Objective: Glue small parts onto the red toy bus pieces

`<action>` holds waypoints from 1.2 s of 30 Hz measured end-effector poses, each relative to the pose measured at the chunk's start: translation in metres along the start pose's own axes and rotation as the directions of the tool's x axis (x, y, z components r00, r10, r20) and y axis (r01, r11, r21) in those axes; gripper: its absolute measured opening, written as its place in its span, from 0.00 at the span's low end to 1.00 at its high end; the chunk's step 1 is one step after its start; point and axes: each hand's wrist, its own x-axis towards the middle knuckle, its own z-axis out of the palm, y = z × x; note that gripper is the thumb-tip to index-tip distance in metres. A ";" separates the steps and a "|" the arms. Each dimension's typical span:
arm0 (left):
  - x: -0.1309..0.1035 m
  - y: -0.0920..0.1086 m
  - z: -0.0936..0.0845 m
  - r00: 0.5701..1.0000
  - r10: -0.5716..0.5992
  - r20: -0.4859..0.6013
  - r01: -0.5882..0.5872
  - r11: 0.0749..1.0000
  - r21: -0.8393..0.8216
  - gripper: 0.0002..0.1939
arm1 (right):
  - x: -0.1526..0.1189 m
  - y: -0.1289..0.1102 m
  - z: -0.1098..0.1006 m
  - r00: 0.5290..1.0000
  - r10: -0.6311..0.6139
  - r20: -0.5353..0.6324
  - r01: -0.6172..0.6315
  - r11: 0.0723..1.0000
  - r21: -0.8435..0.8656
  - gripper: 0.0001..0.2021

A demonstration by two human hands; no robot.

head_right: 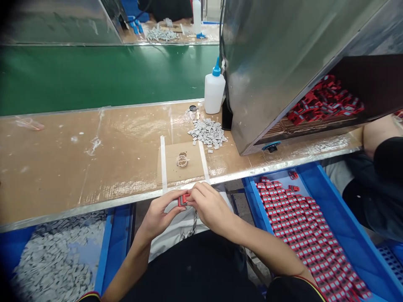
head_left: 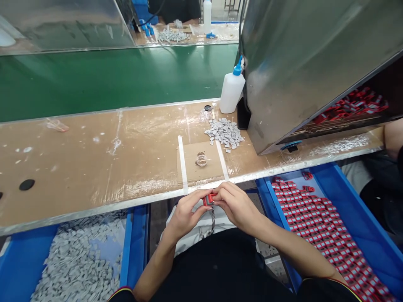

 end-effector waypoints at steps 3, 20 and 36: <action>-0.002 -0.001 0.000 1.000 -0.003 0.010 0.003 0.999 0.032 0.17 | -0.003 0.002 0.007 0.999 0.037 -0.032 -0.036 0.999 0.035 0.10; -0.004 0.006 0.001 0.954 -0.137 0.268 0.157 0.986 -0.057 0.14 | -0.042 -0.014 0.017 0.967 0.250 -0.045 -0.249 0.968 0.023 0.08; 0.035 -0.038 -0.005 0.633 -0.393 0.667 0.637 0.754 -0.160 0.28 | -0.116 0.116 -0.226 0.285 0.692 -0.664 -0.947 0.311 -0.082 0.09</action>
